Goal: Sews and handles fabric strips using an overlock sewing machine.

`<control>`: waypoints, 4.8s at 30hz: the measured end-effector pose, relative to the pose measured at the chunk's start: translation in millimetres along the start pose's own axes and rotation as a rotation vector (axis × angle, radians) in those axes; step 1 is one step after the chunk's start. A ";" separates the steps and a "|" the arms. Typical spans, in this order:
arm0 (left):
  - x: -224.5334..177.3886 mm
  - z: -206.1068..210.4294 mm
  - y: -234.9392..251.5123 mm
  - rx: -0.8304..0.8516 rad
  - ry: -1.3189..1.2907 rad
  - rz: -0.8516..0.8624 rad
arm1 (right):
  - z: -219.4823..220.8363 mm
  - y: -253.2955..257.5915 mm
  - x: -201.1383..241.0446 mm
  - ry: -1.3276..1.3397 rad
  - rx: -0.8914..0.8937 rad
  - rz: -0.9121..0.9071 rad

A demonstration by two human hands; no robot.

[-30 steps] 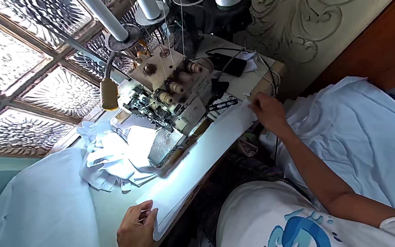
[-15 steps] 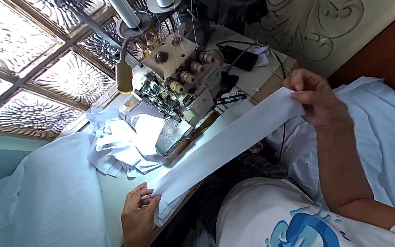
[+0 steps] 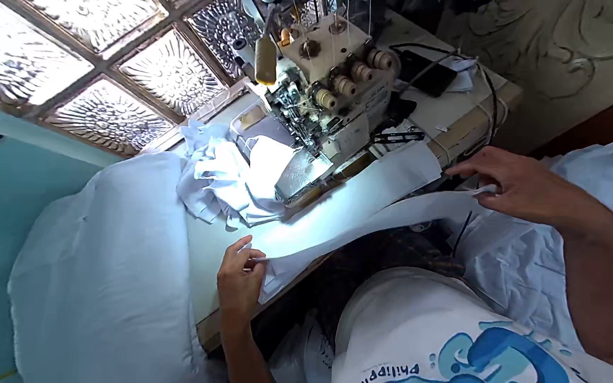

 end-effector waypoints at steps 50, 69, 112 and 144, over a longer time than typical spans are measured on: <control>-108.2 22.1 53.4 0.153 -0.802 0.301 | 124.8 78.3 134.7 0.307 -0.322 -0.460; -94.9 13.5 60.3 -0.096 -0.990 0.168 | 108.7 80.5 140.6 0.346 -0.361 -0.383; -128.0 43.7 150.5 -0.212 0.257 0.191 | 119.2 122.7 115.2 -0.251 -0.450 -0.125; -17.9 2.9 7.7 0.014 0.158 -0.065 | 24.9 49.8 -56.5 -0.158 -0.576 0.498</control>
Point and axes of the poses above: each hand's wrist, its own y-axis towards the middle knuckle, its own z-axis out of the palm, x = y × z, the point moved 6 cm from there along y, towards the middle knuckle, and after that the axes turned 1 degree about -x, right-handed, at the moved point
